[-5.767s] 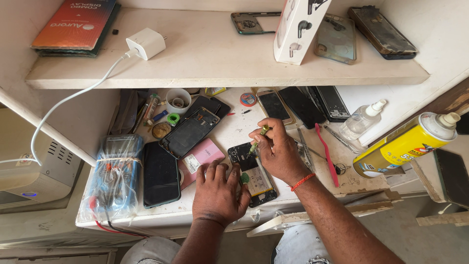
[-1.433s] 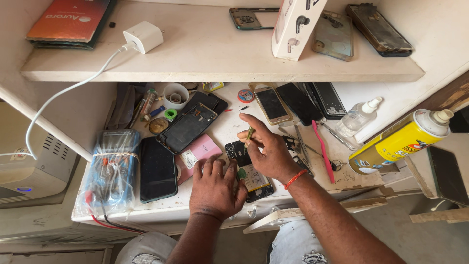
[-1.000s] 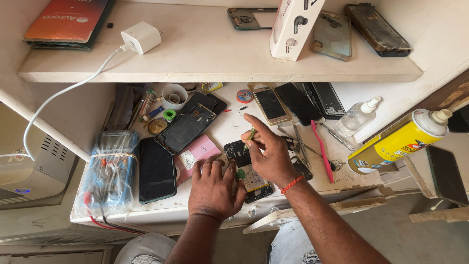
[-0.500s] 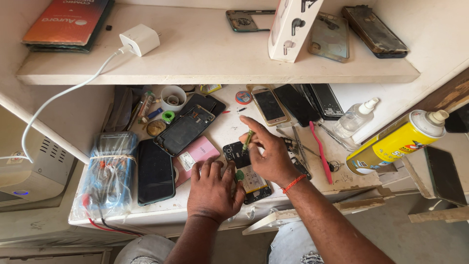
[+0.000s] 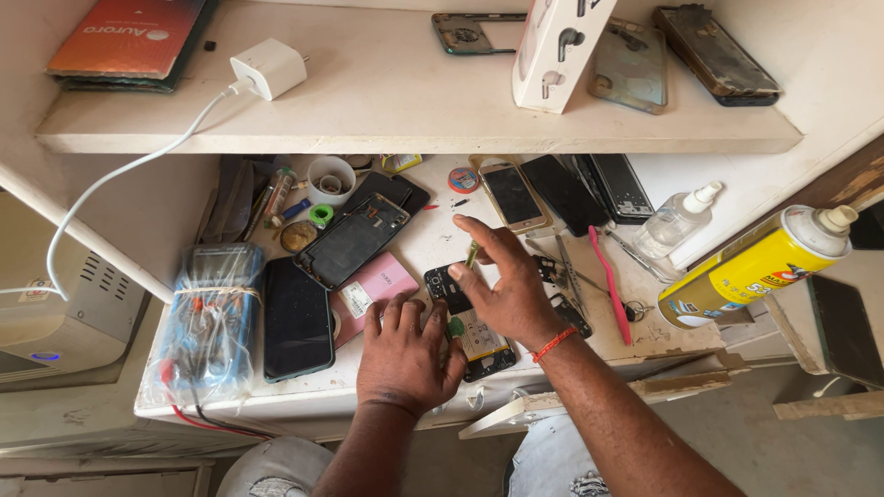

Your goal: The person uses a prying tool to open the back cover of a smartphone and then uses a screwdriver to remove screws from the internal frame. The back cover is set aside, and the person continues to unscrew components inside the phone.

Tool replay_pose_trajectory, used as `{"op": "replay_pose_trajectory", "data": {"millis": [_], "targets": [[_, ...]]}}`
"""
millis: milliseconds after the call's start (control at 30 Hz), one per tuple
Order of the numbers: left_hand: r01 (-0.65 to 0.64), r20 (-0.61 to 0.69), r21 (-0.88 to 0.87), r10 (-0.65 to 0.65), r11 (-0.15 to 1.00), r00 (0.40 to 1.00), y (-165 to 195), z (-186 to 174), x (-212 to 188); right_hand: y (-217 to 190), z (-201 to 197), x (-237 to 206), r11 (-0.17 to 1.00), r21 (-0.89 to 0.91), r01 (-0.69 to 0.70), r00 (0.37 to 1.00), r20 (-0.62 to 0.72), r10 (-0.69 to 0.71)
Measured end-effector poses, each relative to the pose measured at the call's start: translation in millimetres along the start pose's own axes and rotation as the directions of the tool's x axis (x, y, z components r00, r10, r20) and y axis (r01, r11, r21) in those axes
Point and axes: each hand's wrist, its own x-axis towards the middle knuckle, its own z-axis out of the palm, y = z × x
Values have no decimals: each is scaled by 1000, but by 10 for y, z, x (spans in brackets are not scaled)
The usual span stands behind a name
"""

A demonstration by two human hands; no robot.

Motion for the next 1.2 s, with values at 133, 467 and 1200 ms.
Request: {"op": "replay_pose_trajectory", "data": {"millis": [133,467,1200], "targets": [[5,6,-3,-5,1000,1000,-1,0,-2,16,-18,19,979,117,-166,986,36,163],[-4,1,-10,4,1000,1000,-4,14,-12,40,-72,44,960,163,-229,973,51,224],[2,8,7,-2,1000,1000,-8,23,-5,43,-87,24,995,90,-42,999,14,41]]}}
